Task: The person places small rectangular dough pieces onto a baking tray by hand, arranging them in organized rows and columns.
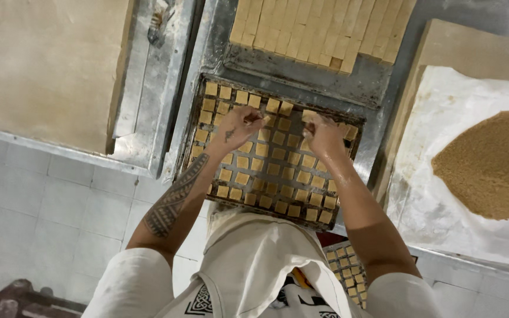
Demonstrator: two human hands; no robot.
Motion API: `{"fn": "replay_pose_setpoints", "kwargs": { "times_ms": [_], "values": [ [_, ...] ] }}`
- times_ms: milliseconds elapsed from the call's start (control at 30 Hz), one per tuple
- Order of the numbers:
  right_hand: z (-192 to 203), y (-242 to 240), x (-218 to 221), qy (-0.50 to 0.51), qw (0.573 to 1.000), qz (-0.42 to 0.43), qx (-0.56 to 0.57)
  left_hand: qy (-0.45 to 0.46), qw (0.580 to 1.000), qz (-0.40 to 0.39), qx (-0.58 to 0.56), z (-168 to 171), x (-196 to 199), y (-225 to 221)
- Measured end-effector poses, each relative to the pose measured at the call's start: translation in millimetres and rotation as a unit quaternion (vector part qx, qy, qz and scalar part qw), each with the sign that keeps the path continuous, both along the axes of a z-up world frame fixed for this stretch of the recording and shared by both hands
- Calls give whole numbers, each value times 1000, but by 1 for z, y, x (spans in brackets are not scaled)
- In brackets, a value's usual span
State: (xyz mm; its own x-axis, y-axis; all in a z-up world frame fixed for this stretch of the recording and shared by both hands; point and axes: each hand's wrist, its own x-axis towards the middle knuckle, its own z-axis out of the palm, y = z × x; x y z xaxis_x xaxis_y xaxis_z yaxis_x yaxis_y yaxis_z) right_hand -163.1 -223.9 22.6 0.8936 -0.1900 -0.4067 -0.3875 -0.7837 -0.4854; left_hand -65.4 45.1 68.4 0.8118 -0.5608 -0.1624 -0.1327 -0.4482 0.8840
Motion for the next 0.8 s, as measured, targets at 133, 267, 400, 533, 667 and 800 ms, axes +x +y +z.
{"fn": "replay_pose_setpoints", "kwargs": {
  "times_ms": [133,267,400,533,667,800],
  "values": [
    [-14,12,12,-129,988,73,-46,34,999,31,10,6,-5,5],
    [-20,10,11,-186,965,163,-89,33,999,29,0,13,-6,8],
    [-11,-7,10,-92,990,54,-91,62,995,45,-58,10,-19,22],
    [9,-10,26,-96,988,49,-110,77,996,44,-25,13,-17,27],
    [19,-6,33,-57,993,52,-92,52,997,60,1,11,-21,33],
    [18,-10,39,-24,999,-37,10,67,995,76,1,7,-22,38]
  ]
}}
